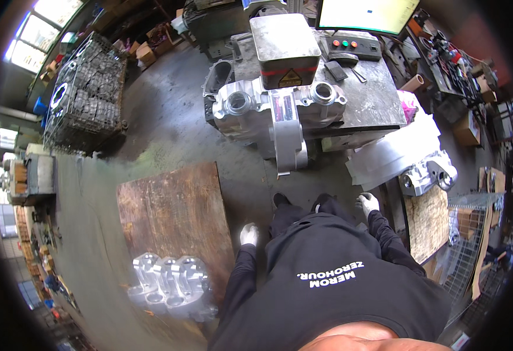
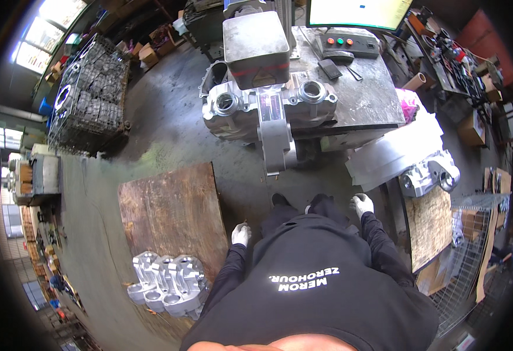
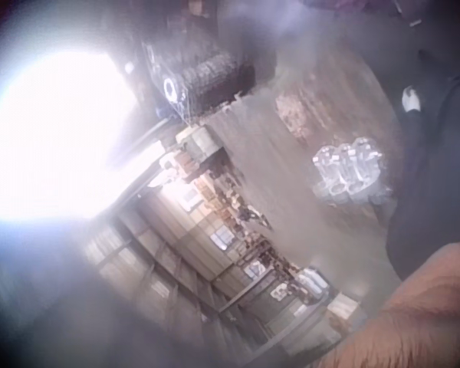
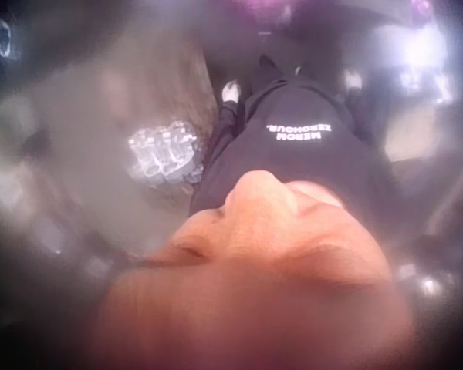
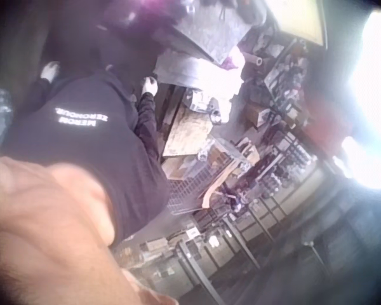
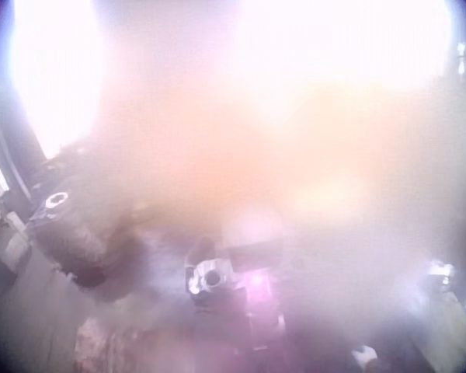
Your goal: The person wraps individual metal parts with white paper and places them into a wire mesh bin. The person repeatedly picks up parts from a wooden pallet, wraps each one, and stacks them in the bin.
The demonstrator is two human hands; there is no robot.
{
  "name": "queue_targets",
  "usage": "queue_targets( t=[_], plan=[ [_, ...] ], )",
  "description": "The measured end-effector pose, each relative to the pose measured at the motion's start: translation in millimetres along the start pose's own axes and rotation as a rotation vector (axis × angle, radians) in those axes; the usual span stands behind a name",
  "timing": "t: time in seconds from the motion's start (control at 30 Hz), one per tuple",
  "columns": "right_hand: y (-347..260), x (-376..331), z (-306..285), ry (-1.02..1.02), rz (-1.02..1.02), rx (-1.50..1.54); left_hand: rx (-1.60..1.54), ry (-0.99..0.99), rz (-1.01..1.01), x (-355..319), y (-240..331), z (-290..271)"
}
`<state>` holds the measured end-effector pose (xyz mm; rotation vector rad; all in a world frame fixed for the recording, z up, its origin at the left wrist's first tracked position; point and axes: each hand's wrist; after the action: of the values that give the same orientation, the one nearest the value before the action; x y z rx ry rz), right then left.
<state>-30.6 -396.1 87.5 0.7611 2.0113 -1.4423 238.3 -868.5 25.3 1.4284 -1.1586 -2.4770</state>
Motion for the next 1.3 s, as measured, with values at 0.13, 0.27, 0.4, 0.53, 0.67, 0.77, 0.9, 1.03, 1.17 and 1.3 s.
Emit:
queue_targets(
  t=[0.13,0.27,0.4,0.53,0.67,0.77,0.9,1.03,1.17,1.3],
  plan=[
    [18,-16,1,0.028,0.009,-0.036,-0.081,-0.002,-0.008,15,22,-8],
    [30,-23,-3,0.018,0.098,-0.086,0.054,0.155,0.035,21,35,1],
    [28,-22,-2,0.056,0.101,-0.070,-0.029,0.127,-0.034,27,34,6],
    [20,-15,4,0.051,0.096,-0.013,-0.113,0.027,-0.041,23,19,10],
    [13,-3,11,0.040,0.090,0.000,-0.045,0.057,-0.037,11,10,19],
    [7,6,15,0.017,0.033,-0.035,-0.048,0.032,0.018,4,11,23],
    [-2,20,17,0.006,0.020,-0.072,-0.020,0.062,0.046,-3,12,20],
    [11,44,13,-0.013,-0.047,-0.155,0.014,0.146,0.060,0,9,17],
    [48,81,4,-0.020,-0.075,-0.219,-0.158,0.091,-0.034,8,6,18],
    [70,98,-2,0.010,-0.140,-0.311,-0.122,0.080,0.004,18,4,23]
  ],
)
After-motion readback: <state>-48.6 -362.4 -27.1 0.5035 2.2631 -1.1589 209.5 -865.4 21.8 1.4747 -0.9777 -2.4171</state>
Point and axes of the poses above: each hand's wrist, its own x-axis towards the middle knuckle, its own z-axis out of the palm, y = z × x, and after that the axes turned 12 degrees about -x, right-handed
